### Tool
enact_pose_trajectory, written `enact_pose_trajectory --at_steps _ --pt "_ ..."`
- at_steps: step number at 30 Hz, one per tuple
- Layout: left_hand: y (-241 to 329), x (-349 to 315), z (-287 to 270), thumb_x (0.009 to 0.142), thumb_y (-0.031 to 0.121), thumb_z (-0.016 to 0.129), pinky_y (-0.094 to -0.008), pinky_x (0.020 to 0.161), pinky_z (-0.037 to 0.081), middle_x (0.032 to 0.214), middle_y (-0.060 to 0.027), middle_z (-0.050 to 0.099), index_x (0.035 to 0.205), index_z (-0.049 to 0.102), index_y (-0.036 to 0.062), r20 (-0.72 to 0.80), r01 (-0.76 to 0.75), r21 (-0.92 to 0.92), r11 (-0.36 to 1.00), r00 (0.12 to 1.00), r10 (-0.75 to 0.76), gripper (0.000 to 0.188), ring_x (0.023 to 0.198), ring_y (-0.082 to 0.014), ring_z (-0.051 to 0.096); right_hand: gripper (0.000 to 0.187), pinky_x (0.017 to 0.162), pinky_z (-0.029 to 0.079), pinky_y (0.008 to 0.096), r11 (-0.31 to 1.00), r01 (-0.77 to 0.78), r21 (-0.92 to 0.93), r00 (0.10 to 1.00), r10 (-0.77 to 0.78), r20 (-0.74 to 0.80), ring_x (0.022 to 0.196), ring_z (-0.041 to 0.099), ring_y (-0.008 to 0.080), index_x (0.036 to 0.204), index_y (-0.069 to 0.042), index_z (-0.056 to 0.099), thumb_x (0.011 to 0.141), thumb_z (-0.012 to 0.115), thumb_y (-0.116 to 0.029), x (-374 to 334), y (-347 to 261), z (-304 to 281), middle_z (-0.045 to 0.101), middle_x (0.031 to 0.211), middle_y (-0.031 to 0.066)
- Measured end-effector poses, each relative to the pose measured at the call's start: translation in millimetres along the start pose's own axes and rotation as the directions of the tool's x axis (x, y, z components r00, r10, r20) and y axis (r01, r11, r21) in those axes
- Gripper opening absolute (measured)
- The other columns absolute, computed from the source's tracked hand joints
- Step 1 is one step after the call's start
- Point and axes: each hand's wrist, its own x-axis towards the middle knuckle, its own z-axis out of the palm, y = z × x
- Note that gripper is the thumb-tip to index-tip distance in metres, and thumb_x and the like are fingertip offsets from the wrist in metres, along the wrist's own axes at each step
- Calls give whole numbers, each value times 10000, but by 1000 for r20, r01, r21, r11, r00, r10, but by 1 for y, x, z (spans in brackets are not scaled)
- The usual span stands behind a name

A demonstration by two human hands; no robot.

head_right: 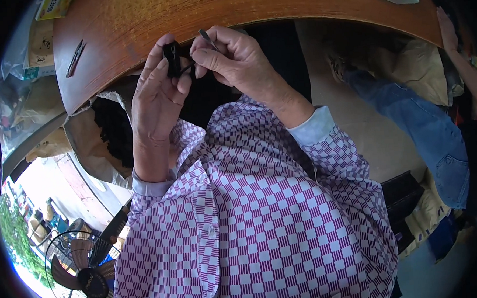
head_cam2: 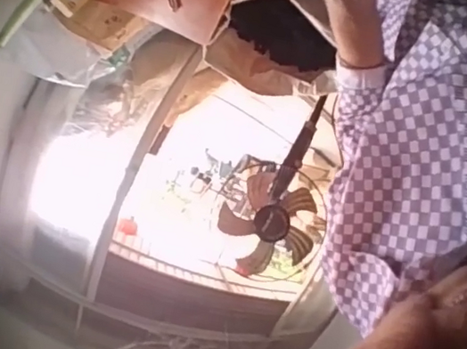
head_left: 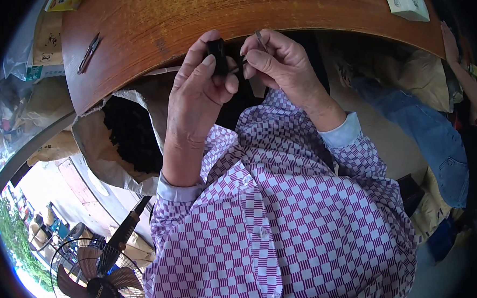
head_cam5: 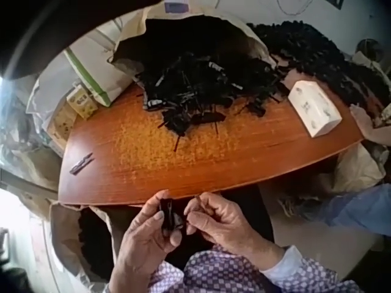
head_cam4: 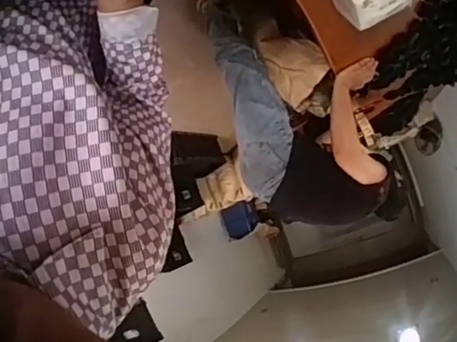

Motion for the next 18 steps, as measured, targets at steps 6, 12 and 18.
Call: enact_pose_trajectory --at_steps 6,12,18 --pt "-5 -10 1 968 114 444 -167 445 395 844 -119 617 1389 376 66 146 44 289 956 985 -89 429 584 -124 583 323 411 342 123 994 -75 85 993 67 94 545 553 16 1099 -46 577 895 617 -293 2 6 -12 596 711 -26" --pt "-9 -12 -4 969 131 453 -172 477 439 860 -120 627 1383 375 52 233 73 286 956 962 -143 428 599 -117 595 354 473 430 148 978 -187 89 969 169 182 575 597 52 1136 -32 566 900 609 -292 0 6 -9 603 746 -12" --pt "-9 -14 -10 936 77 520 -191 646 510 959 -103 635 1368 379 29 305 -243 639 730 951 50 457 787 -138 652 307 542 487 170 981 -67 -181 981 99 169 615 586 46 1122 -14 562 928 572 -252 3 4 -3 600 781 4"
